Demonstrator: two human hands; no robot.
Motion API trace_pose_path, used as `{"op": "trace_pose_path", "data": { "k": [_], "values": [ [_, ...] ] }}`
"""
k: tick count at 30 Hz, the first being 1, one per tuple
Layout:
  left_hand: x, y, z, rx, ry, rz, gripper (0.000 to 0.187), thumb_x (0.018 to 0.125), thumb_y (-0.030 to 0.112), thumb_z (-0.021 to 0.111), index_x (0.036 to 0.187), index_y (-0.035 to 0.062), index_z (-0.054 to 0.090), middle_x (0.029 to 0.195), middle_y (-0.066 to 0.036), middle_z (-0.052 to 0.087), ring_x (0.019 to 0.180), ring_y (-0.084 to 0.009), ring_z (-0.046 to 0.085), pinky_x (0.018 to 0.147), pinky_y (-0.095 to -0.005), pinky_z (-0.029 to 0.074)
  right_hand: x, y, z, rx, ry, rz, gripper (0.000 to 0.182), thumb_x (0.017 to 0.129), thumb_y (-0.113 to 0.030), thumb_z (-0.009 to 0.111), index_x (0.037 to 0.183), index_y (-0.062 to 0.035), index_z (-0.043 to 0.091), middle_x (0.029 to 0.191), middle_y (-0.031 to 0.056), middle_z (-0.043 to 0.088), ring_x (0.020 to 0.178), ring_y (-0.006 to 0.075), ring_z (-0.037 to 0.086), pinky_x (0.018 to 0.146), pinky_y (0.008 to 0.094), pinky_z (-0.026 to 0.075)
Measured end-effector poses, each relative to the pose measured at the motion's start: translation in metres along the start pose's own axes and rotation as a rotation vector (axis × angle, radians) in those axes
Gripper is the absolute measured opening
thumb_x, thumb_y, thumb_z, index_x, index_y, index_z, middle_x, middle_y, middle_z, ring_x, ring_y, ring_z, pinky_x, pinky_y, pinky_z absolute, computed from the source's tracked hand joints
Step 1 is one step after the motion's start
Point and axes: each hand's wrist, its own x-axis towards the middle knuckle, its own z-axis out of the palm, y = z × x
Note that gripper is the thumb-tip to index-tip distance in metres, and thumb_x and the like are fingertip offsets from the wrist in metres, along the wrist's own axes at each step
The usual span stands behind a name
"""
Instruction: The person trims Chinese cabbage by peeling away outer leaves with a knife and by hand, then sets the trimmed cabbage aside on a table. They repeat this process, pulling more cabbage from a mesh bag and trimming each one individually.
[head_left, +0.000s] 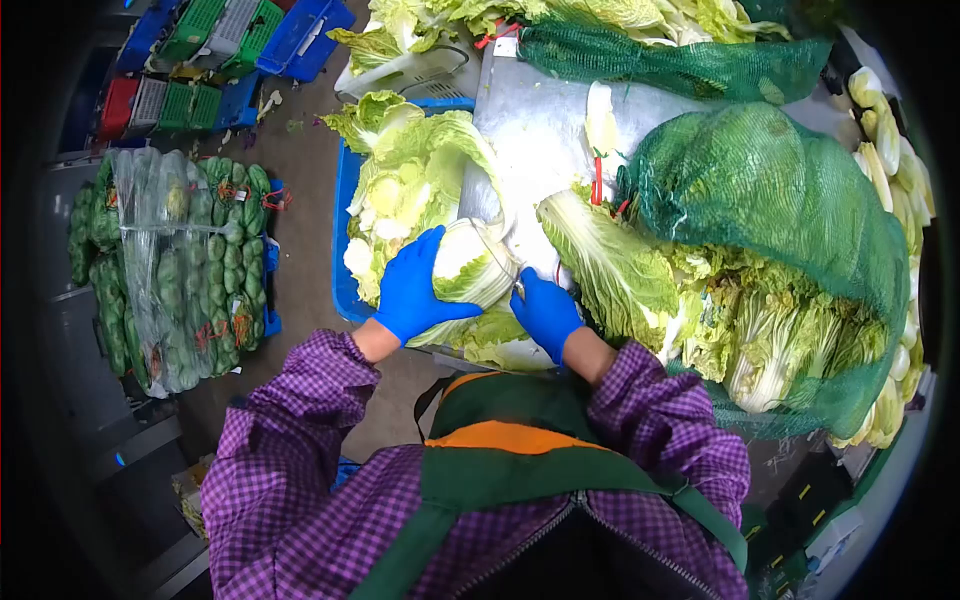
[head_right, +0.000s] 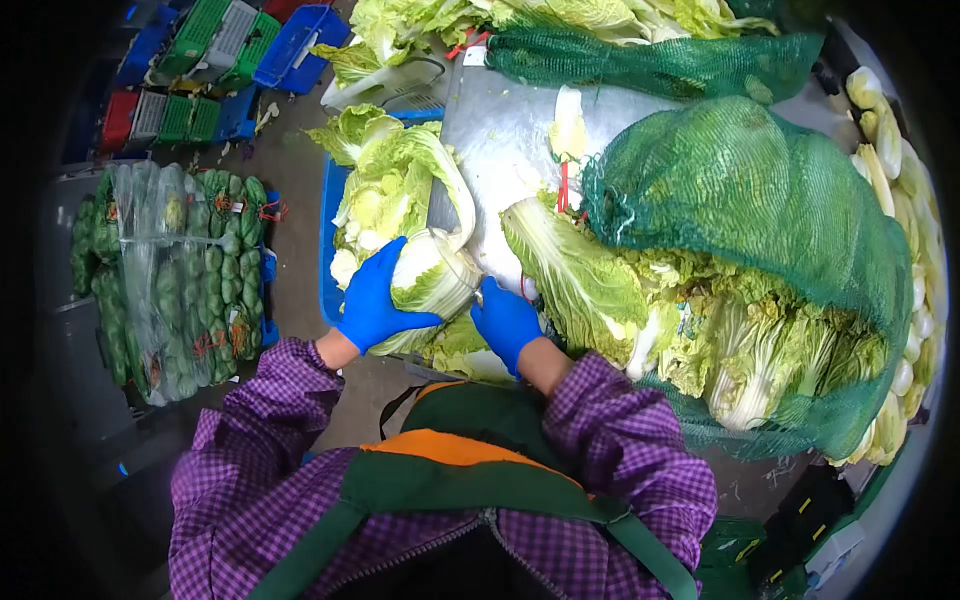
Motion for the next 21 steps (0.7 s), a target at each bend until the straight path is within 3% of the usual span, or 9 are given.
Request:
{"op": "trace_pose_path", "data": {
  "k": [3,7,11,13,14,17,18,19,21],
  "values": [
    [0.001,-0.009,-0.008,-0.084,-0.028,-0.086,0.110,0.052,0.051,0.086,0.137,0.0008,0.037,0.126,-0.022,0.052,0.115,-0.0376,0.052,0.099,-0.0444,0.041,0.002,-0.009,0.004,0.042,0.055,-0.059,0.028,0.087,-0.022,0.052,0.104,0.0002,0.049,0.081,0.0278,0.063,0.076,0.0430,0.063,0.070,0.0529,0.049],
    [0.008,-0.008,-0.004,-0.027,-0.082,0.020,0.110,0.053,0.058,0.082,0.137,0.0026,0.038,0.126,-0.023,0.052,0.113,-0.0375,0.053,0.096,-0.0446,0.043,0.001,-0.001,0.000,-0.015,-0.101,0.018,0.026,0.086,-0.017,0.051,0.104,0.0019,0.049,0.087,0.0268,0.063,0.081,0.0417,0.063,0.072,0.0503,0.050],
    [0.005,-0.006,-0.003,-0.015,0.013,0.023,0.112,0.052,0.059,0.082,0.138,0.0023,0.037,0.127,-0.023,0.050,0.113,-0.0384,0.052,0.096,-0.0455,0.042,0.030,0.027,0.026,-0.156,0.019,0.091,0.025,0.085,-0.016,0.051,0.102,0.0018,0.053,0.091,0.0264,0.064,0.086,0.0400,0.064,0.074,0.0463,0.051],
    [0.003,-0.010,-0.001,-0.040,-0.002,0.029,0.112,0.052,0.058,0.083,0.138,0.0017,0.037,0.128,-0.023,0.050,0.113,-0.0385,0.052,0.096,-0.0456,0.042,0.029,0.037,0.025,0.118,0.039,-0.091,0.022,0.085,-0.018,0.053,0.099,-0.0010,0.055,0.082,0.0199,0.065,0.073,0.0324,0.067,0.064,0.0413,0.053],
    [0.003,-0.013,-0.002,-0.031,0.002,0.032,0.112,0.052,0.058,0.083,0.138,0.0017,0.037,0.128,-0.023,0.050,0.113,-0.0385,0.052,0.096,-0.0456,0.042,0.011,-0.001,-0.020,0.532,-0.280,0.292,0.021,0.085,-0.022,0.056,0.096,-0.0035,0.055,0.071,0.0107,0.061,0.060,0.0219,0.062,0.052,0.0355,0.052],
    [0.002,-0.014,-0.003,-0.071,-0.012,0.031,0.113,0.052,0.058,0.083,0.137,0.0011,0.037,0.128,-0.022,0.050,0.113,-0.0384,0.052,0.096,-0.0455,0.042,-0.012,-0.006,-0.037,0.707,-0.274,0.276,0.023,0.085,-0.026,0.058,0.092,-0.0046,0.055,0.064,0.0034,0.054,0.053,0.0129,0.054,0.045,0.0297,0.048],
    [0.004,-0.012,-0.004,-0.074,-0.019,0.013,0.112,0.051,0.056,0.085,0.137,0.0007,0.038,0.129,-0.022,0.050,0.115,-0.0377,0.051,0.098,-0.0448,0.041,-0.026,-0.018,-0.041,0.660,-0.164,0.246,0.022,0.086,-0.025,0.058,0.090,-0.0038,0.055,0.063,0.0100,0.058,0.053,0.0230,0.059,0.048,0.0375,0.049],
    [0.004,-0.010,-0.005,-0.072,-0.025,-0.004,0.112,0.051,0.053,0.086,0.137,0.0002,0.038,0.129,-0.022,0.050,0.118,-0.0369,0.050,0.100,-0.0440,0.040,-0.034,-0.021,-0.029,0.666,-0.160,0.250,0.022,0.086,-0.025,0.058,0.090,-0.0038,0.055,0.063,0.0100,0.058,0.053,0.0230,0.059,0.048,0.0375,0.049],
    [0.006,-0.008,-0.009,-0.060,-0.051,-0.010,0.112,0.051,0.054,0.086,0.137,0.0001,0.038,0.129,-0.022,0.050,0.118,-0.0369,0.050,0.100,-0.0439,0.040,-0.045,-0.026,-0.009,0.281,0.236,-0.103,0.021,0.087,-0.024,0.056,0.092,-0.0035,0.054,0.067,0.0194,0.060,0.058,0.0368,0.060,0.053,0.0462,0.048]
  ]
}}
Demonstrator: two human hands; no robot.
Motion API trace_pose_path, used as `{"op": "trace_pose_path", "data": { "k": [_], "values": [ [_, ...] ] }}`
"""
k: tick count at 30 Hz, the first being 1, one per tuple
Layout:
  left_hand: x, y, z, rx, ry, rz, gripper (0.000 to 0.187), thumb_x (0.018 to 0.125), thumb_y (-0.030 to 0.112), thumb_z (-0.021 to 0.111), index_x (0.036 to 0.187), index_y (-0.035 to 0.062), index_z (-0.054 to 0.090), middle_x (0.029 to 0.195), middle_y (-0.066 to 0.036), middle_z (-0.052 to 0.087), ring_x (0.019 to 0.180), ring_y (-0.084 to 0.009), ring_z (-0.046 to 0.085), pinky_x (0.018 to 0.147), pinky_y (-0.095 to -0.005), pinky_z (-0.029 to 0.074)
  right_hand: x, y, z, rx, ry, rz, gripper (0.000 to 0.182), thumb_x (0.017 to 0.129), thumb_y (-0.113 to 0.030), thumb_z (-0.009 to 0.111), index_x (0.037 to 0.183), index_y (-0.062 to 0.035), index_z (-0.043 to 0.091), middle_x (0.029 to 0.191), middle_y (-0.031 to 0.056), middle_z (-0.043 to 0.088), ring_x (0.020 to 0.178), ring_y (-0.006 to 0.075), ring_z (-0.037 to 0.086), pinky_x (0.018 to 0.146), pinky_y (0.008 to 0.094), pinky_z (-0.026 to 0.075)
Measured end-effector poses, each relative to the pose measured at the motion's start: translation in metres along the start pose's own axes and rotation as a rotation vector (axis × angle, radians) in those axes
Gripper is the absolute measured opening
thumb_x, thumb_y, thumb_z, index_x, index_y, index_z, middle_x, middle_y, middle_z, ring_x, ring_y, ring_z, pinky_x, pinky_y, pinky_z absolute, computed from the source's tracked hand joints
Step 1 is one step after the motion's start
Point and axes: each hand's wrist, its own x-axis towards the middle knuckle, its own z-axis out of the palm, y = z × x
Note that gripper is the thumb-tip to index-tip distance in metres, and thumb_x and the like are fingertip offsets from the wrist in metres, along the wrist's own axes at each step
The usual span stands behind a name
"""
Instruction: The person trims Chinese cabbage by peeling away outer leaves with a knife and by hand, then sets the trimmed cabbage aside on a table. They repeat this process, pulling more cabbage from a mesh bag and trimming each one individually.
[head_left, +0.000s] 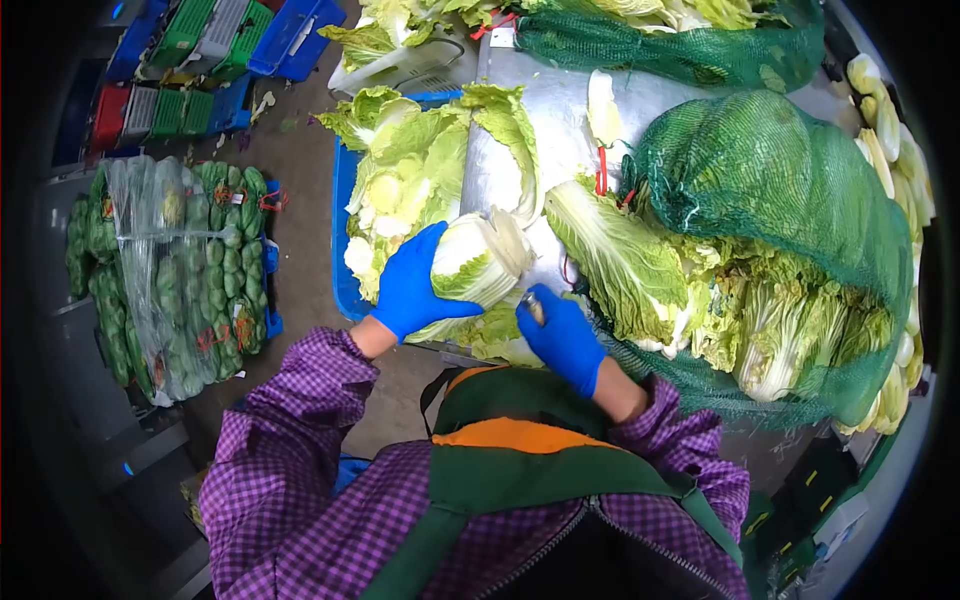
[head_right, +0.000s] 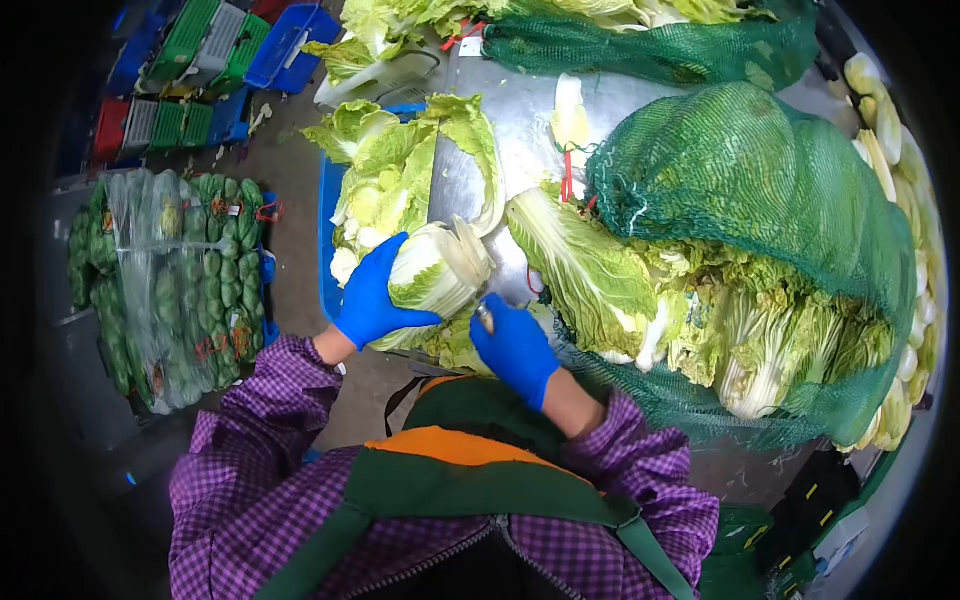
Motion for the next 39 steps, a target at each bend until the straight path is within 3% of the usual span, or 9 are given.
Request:
{"op": "trace_pose_path", "data": {
  "k": [1,17,24,28,29,30,32,36,39],
  "values": [
    [0.001,0.001,-0.001,0.006,-0.020,-0.018,0.112,0.051,0.054,0.086,0.137,0.0000,0.038,0.129,-0.022,0.050,0.118,-0.0369,0.050,0.100,-0.0438,0.040,-0.002,-0.003,0.002,0.000,-0.037,0.011,0.021,0.088,-0.023,0.055,0.098,-0.0043,0.052,0.073,0.0251,0.061,0.066,0.0448,0.059,0.058,0.0517,0.046],
    [0.003,0.001,0.001,0.016,0.001,-0.003,0.112,0.051,0.053,0.086,0.137,0.0000,0.038,0.129,-0.022,0.050,0.117,-0.0365,0.051,0.099,-0.0432,0.041,0.025,0.028,0.034,-0.223,0.030,0.067,0.023,0.089,-0.022,0.053,0.105,-0.0058,0.050,0.073,0.0244,0.062,0.067,0.0430,0.061,0.061,0.0521,0.047],
    [0.000,0.001,0.003,0.014,-0.002,0.021,0.112,0.051,0.052,0.087,0.137,0.0003,0.038,0.129,-0.022,0.050,0.117,-0.0369,0.051,0.099,-0.0434,0.041,0.029,0.064,0.048,-0.250,-0.138,0.229,0.025,0.088,-0.021,0.050,0.103,-0.0017,0.050,0.085,0.0275,0.063,0.076,0.0436,0.062,0.068,0.0519,0.049],
    [0.001,-0.015,0.004,-0.045,-0.009,-0.005,0.112,0.052,0.056,0.084,0.138,0.0019,0.037,0.128,-0.021,0.051,0.116,-0.0366,0.051,0.098,-0.0435,0.041,0.043,0.071,0.048,-0.204,-0.056,0.090,0.026,0.087,-0.019,0.049,0.103,0.0016,0.051,0.080,0.0271,0.063,0.073,0.0442,0.062,0.069,0.0513,0.050],
    [0.005,-0.024,0.002,-0.104,-0.043,-0.010,0.112,0.052,0.055,0.085,0.139,0.0020,0.036,0.129,-0.020,0.051,0.117,-0.0356,0.051,0.099,-0.0430,0.041,0.045,0.064,0.039,0.144,-0.209,0.317,0.026,0.089,-0.023,0.054,0.102,-0.0003,0.053,0.076,0.0159,0.064,0.053,0.0238,0.061,0.046,0.0364,0.049],
    [0.007,-0.033,-0.001,-0.161,-0.079,-0.017,0.113,0.052,0.054,0.086,0.139,0.0022,0.036,0.129,-0.020,0.051,0.119,-0.0346,0.050,0.100,-0.0426,0.040,0.046,0.055,0.033,0.139,-0.207,0.307,0.026,0.089,-0.023,0.054,0.102,-0.0003,0.053,0.076,0.0159,0.064,0.053,0.0238,0.061,0.046,0.0364,0.049],
    [0.004,-0.047,-0.001,-0.254,-0.071,-0.015,0.114,0.052,0.051,0.087,0.141,0.0024,0.034,0.131,-0.019,0.050,0.120,-0.0329,0.049,0.102,-0.0418,0.039,0.045,0.043,0.028,0.676,-0.291,0.385,0.024,0.089,-0.023,0.059,0.099,-0.0016,0.055,0.065,0.0074,0.058,0.046,0.0125,0.052,0.039,0.0262,0.042],
    [-0.010,-0.030,-0.013,-0.299,0.007,-0.032,0.113,0.053,0.047,0.089,0.141,0.0014,0.033,0.132,-0.018,0.049,0.123,-0.0312,0.047,0.104,-0.0410,0.037,0.046,0.017,0.013,0.837,-0.269,0.298,0.024,0.089,-0.025,0.060,0.094,-0.0027,0.055,0.052,0.0039,0.048,0.039,0.0128,0.046,0.036,0.0266,0.037],
    [-0.023,-0.012,-0.017,-0.535,0.134,-0.016,0.105,0.062,0.044,0.085,0.142,0.0010,0.033,0.135,-0.016,0.046,0.126,-0.0282,0.044,0.106,-0.0387,0.034,0.042,-0.046,-0.031,0.599,-0.063,0.285,0.032,0.086,-0.032,0.067,0.081,-0.0032,0.056,0.050,0.0038,0.048,0.037,0.0114,0.044,0.037,0.0261,0.036]
  ]
}}
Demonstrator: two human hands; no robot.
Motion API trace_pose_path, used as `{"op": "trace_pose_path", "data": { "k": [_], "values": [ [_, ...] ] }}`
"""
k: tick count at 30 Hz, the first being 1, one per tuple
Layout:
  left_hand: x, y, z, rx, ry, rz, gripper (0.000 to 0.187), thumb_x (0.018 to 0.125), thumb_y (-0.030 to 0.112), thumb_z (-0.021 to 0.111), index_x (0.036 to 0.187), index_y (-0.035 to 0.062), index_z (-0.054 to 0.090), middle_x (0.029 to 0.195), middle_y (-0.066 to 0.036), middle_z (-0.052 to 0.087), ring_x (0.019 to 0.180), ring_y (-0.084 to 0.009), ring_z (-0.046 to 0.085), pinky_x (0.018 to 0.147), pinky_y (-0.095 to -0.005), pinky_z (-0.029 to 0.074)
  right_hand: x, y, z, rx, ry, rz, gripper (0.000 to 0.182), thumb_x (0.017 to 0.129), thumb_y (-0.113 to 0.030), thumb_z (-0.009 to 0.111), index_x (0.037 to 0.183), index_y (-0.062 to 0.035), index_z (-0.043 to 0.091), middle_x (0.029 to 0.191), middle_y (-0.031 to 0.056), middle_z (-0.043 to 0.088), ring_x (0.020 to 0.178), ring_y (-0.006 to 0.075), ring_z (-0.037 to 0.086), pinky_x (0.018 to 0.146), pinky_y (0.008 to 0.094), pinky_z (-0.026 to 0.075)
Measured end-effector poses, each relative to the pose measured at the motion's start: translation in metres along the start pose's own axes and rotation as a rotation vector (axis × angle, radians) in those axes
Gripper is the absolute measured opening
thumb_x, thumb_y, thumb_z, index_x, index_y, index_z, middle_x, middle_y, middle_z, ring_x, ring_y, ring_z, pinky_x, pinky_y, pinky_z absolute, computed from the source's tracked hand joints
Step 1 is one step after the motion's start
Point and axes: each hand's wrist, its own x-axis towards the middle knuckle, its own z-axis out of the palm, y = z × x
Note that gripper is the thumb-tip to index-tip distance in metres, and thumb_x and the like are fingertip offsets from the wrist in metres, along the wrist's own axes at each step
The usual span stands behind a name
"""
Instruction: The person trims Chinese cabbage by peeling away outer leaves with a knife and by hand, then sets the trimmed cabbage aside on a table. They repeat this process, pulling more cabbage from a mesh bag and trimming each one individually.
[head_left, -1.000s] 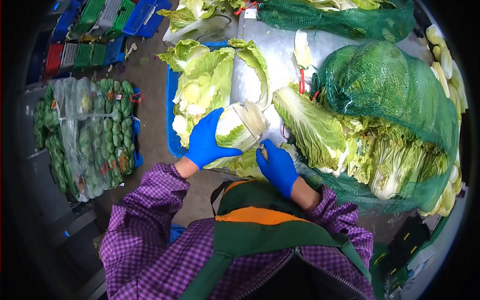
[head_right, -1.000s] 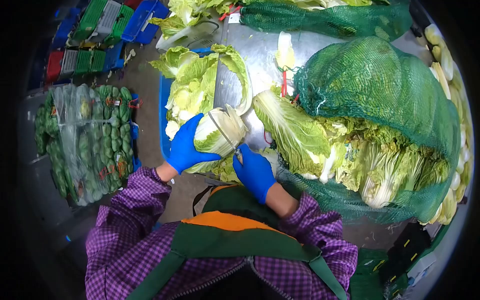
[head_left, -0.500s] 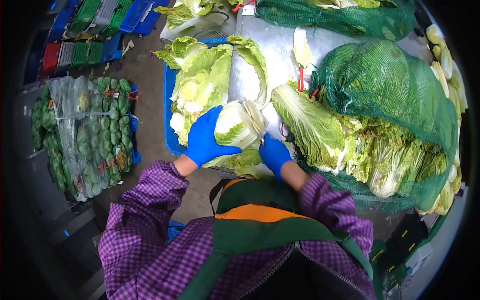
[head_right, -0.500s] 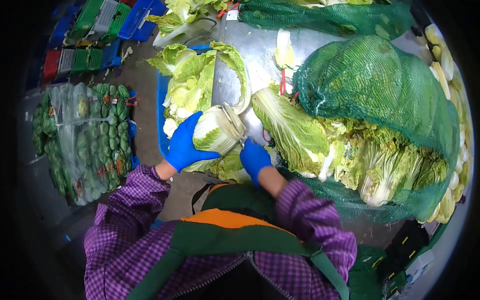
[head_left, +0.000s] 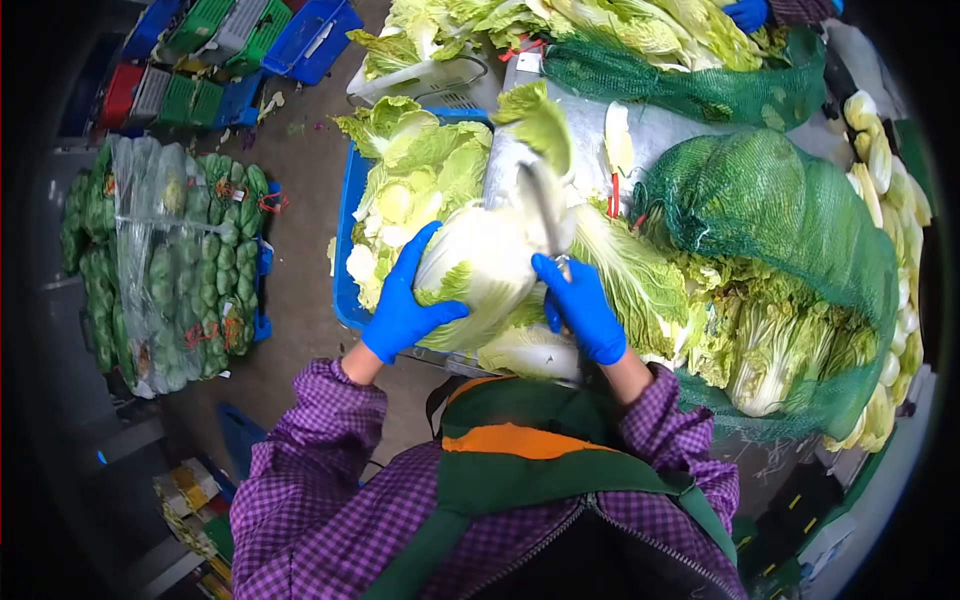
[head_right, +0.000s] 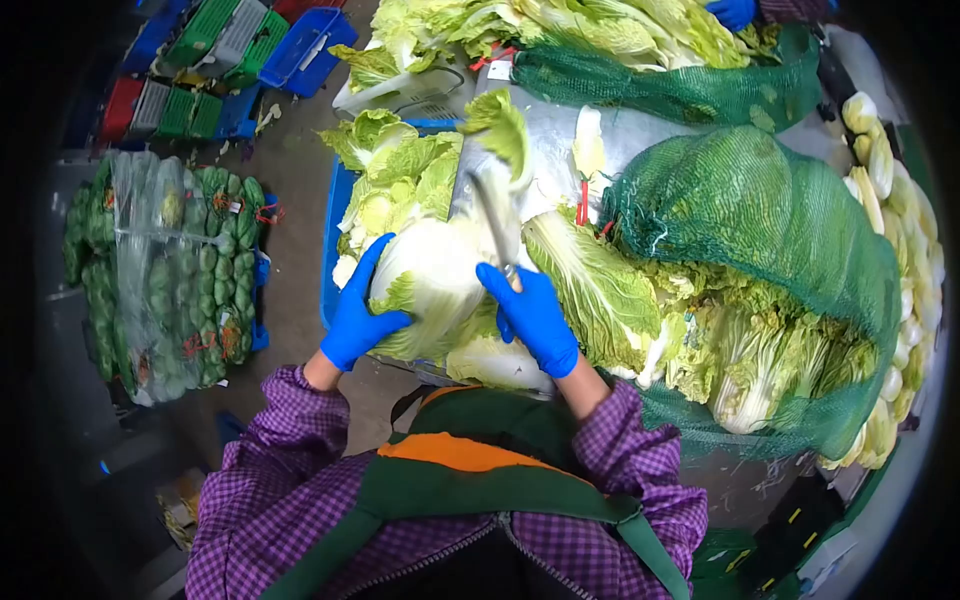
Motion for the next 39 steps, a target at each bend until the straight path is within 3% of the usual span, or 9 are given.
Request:
{"op": "trace_pose_path", "data": {
  "k": [3,5,11,17,19,24,29,37,39],
  "values": [
    [0.002,0.019,0.020,-0.468,0.148,0.100,0.084,0.076,0.035,0.076,0.140,0.0013,0.034,0.135,-0.014,0.043,0.126,-0.0249,0.041,0.106,-0.0360,0.032,-0.016,-0.043,-0.001,-0.226,0.157,-0.173,0.038,0.079,-0.035,0.075,0.074,-0.0013,0.058,0.053,0.0030,0.050,0.042,0.0090,0.044,0.041,0.0263,0.036],
    [0.009,0.039,0.036,-0.679,0.284,-0.215,0.067,0.085,0.026,0.067,0.138,0.0018,0.035,0.133,-0.014,0.042,0.124,-0.0234,0.040,0.106,-0.0349,0.032,-0.019,-0.049,-0.004,-0.338,0.162,-0.214,0.036,0.079,-0.033,0.074,0.078,-0.0009,0.058,0.059,0.0014,0.052,0.046,0.0079,0.045,0.043,0.0265,0.037],
    [-0.006,0.012,0.056,-0.463,0.225,-0.091,0.062,0.085,0.016,0.066,0.137,0.0026,0.036,0.135,-0.014,0.040,0.125,-0.0255,0.040,0.107,-0.0362,0.032,-0.014,-0.022,-0.031,-0.190,0.128,-0.031,0.044,0.079,-0.030,0.075,0.106,0.0009,0.060,0.066,-0.0001,0.053,0.047,0.0062,0.045,0.042,0.0221,0.037],
    [-0.029,-0.016,0.056,-0.402,0.235,-0.018,0.065,0.081,0.009,0.068,0.137,0.0037,0.037,0.133,-0.011,0.046,0.123,-0.0260,0.045,0.105,-0.0372,0.035,-0.025,-0.010,-0.051,-0.090,0.123,-0.040,0.027,0.083,-0.028,0.071,0.085,-0.0045,0.058,0.058,-0.0003,0.050,0.042,0.0062,0.043,0.038,0.0221,0.034],
    [-0.046,-0.032,0.055,-0.348,0.208,-0.264,0.066,0.079,0.009,0.070,0.137,0.0031,0.039,0.134,-0.011,0.046,0.124,-0.0247,0.044,0.105,-0.0376,0.035,-0.023,0.003,-0.060,-0.037,0.153,0.004,0.026,0.085,-0.028,0.069,0.081,-0.0055,0.057,0.055,-0.0003,0.050,0.040,0.0066,0.043,0.036,0.0224,0.033],
    [-0.022,0.004,0.024,0.089,0.133,0.262,0.083,0.076,0.022,0.077,0.143,0.0018,0.031,0.143,-0.016,0.040,0.133,-0.0270,0.037,0.110,-0.0385,0.030,-0.013,0.040,-0.033,0.095,0.104,0.027,0.022,0.087,-0.026,0.066,0.085,-0.0084,0.053,0.054,-0.0016,0.047,0.040,0.0075,0.042,0.035,0.0219,0.032],
    [0.028,-0.013,-0.003,-0.103,-0.184,-0.060,0.108,0.059,0.038,0.088,0.143,0.0022,0.031,0.138,-0.020,0.044,0.128,-0.0278,0.043,0.107,-0.0388,0.034,0.015,0.072,0.004,0.037,0.004,0.000,0.029,0.083,-0.017,0.069,0.101,0.0016,0.056,0.065,0.0046,0.057,0.044,0.0122,0.051,0.040,0.0264,0.043],
    [0.038,-0.139,-0.031,-0.651,-0.089,-0.245,0.071,0.080,0.015,0.070,0.141,0.0023,0.035,0.136,-0.013,0.047,0.126,-0.0254,0.045,0.108,-0.0376,0.035,0.038,0.102,-0.003,-0.013,0.071,-0.049,0.042,0.082,-0.011,0.060,0.124,-0.0079,0.056,0.064,0.0037,0.054,0.044,0.0116,0.049,0.041,0.0281,0.043],
    [0.018,-0.145,-0.038,-0.935,-0.062,-0.533,0.064,0.087,0.023,0.060,0.143,0.0061,0.034,0.136,-0.013,0.047,0.123,-0.0273,0.049,0.104,-0.0409,0.040,0.032,0.107,-0.007,0.004,0.069,-0.098,0.040,0.081,-0.010,0.057,0.121,-0.0117,0.059,0.060,0.0026,0.052,0.043,0.0117,0.049,0.042,0.0284,0.043]
  ]
}}
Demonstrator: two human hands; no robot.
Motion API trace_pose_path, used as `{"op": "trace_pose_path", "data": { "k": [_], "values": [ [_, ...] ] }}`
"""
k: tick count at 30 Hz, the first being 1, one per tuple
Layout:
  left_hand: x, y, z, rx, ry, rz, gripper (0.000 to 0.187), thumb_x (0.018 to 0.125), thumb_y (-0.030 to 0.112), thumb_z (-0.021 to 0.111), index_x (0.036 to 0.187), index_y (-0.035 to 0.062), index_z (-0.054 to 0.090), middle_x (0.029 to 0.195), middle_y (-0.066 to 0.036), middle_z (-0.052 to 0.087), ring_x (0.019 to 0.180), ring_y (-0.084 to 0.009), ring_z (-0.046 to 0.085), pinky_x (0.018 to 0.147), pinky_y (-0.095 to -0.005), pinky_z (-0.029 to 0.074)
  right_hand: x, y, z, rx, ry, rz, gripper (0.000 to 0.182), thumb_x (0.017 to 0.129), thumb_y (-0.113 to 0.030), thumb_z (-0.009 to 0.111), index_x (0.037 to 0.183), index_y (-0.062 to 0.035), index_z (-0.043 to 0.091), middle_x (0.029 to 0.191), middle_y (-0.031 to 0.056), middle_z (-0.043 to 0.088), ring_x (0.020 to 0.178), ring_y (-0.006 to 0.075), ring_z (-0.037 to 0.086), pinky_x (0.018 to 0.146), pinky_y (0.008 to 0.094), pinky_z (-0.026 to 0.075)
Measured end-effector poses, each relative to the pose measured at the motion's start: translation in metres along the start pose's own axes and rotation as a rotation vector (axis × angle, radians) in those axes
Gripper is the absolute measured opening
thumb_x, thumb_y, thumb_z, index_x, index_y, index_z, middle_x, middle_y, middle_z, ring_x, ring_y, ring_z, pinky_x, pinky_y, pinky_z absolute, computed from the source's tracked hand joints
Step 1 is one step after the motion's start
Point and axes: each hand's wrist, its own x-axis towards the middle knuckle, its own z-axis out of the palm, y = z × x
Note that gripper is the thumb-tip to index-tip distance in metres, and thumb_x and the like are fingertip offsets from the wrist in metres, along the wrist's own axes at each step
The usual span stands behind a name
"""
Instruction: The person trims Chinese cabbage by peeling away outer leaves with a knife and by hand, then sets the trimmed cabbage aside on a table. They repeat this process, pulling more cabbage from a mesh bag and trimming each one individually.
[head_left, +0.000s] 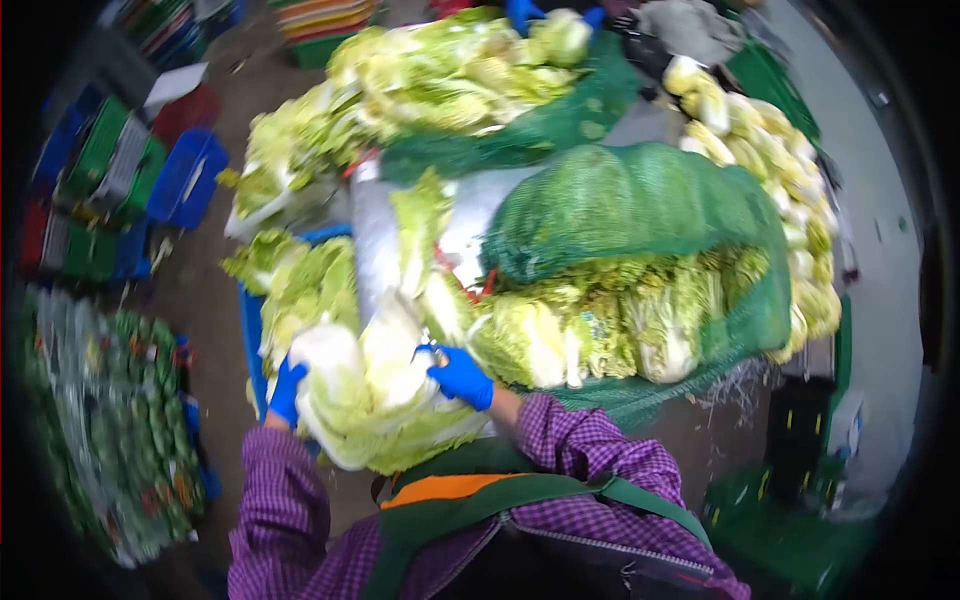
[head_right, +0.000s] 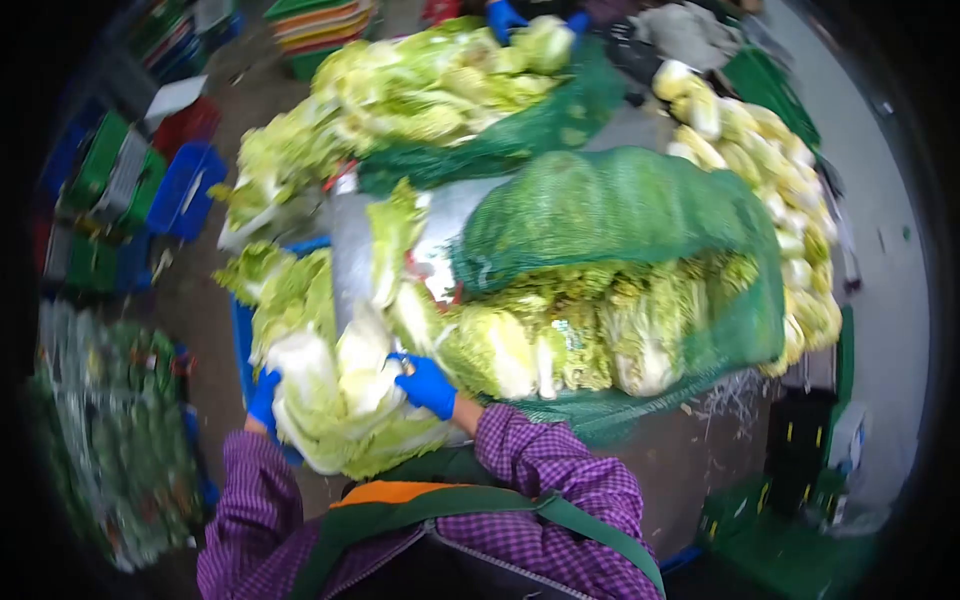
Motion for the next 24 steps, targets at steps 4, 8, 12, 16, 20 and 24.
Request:
{"op": "trace_pose_path", "data": {
  "k": [4,8,12,16,20,24],
  "values": [
    [-0.050,0.019,0.060,-0.174,-0.031,-0.069,0.066,0.094,0.058,0.036,0.141,0.0109,0.039,0.136,-0.013,0.048,0.124,-0.0288,0.047,0.103,-0.0447,0.040,-0.022,0.002,-0.010,-0.096,0.025,0.019,0.045,0.082,-0.010,0.055,0.127,-0.0148,0.057,0.059,0.0027,0.051,0.043,0.0091,0.047,0.042,0.0257,0.042],
    [-0.024,0.022,-0.029,0.012,-0.274,0.233,0.053,0.095,0.042,0.044,0.135,0.0072,0.044,0.131,-0.011,0.051,0.119,-0.0251,0.051,0.103,-0.0390,0.040,0.005,0.009,0.008,-0.180,0.151,-0.051,0.041,0.080,-0.021,0.059,0.119,-0.0081,0.059,0.087,0.0177,0.066,0.073,0.0270,0.065,0.070,0.0383,0.052],
    [-0.036,0.096,-0.030,0.507,-0.324,0.491,0.058,0.088,0.038,0.056,0.134,0.0037,0.044,0.133,-0.011,0.050,0.121,-0.0235,0.049,0.104,-0.0369,0.037,0.034,-0.009,0.037,-0.472,0.176,-0.127,0.058,0.080,-0.035,0.065,0.128,-0.0075,0.049,0.123,0.0218,0.056,0.112,0.0383,0.055,0.093,0.0425,0.044],
    [-0.038,0.133,0.055,0.710,-0.462,0.536,0.077,0.073,0.036,0.075,0.134,0.0004,0.044,0.133,-0.012,0.050,0.122,-0.0235,0.047,0.107,-0.0363,0.033,-0.001,-0.051,0.023,-0.398,0.305,-0.447,0.040,0.089,-0.022,0.057,0.125,-0.0058,0.048,0.112,0.0234,0.058,0.105,0.0382,0.058,0.089,0.0426,0.046],
    [0.011,0.087,0.126,0.984,-0.704,0.291,0.082,0.066,0.026,0.082,0.135,0.0022,0.045,0.132,-0.013,0.052,0.123,-0.0235,0.048,0.106,-0.0363,0.034,-0.034,-0.059,-0.001,-0.306,0.384,-0.338,0.037,0.088,-0.022,0.060,0.121,-0.0064,0.052,0.103,0.0237,0.063,0.096,0.0409,0.061,0.079,0.0421,0.049],
    [0.026,0.068,0.166,1.309,-0.491,0.291,0.078,0.069,0.034,0.082,0.135,0.0100,0.048,0.129,-0.012,0.057,0.116,-0.0226,0.055,0.100,-0.0356,0.042,-0.061,-0.045,-0.013,-0.350,0.475,-0.318,0.033,0.087,-0.021,0.062,0.115,-0.0068,0.054,0.096,0.0231,0.064,0.090,0.0404,0.063,0.074,0.0429,0.050]
  ]
}}
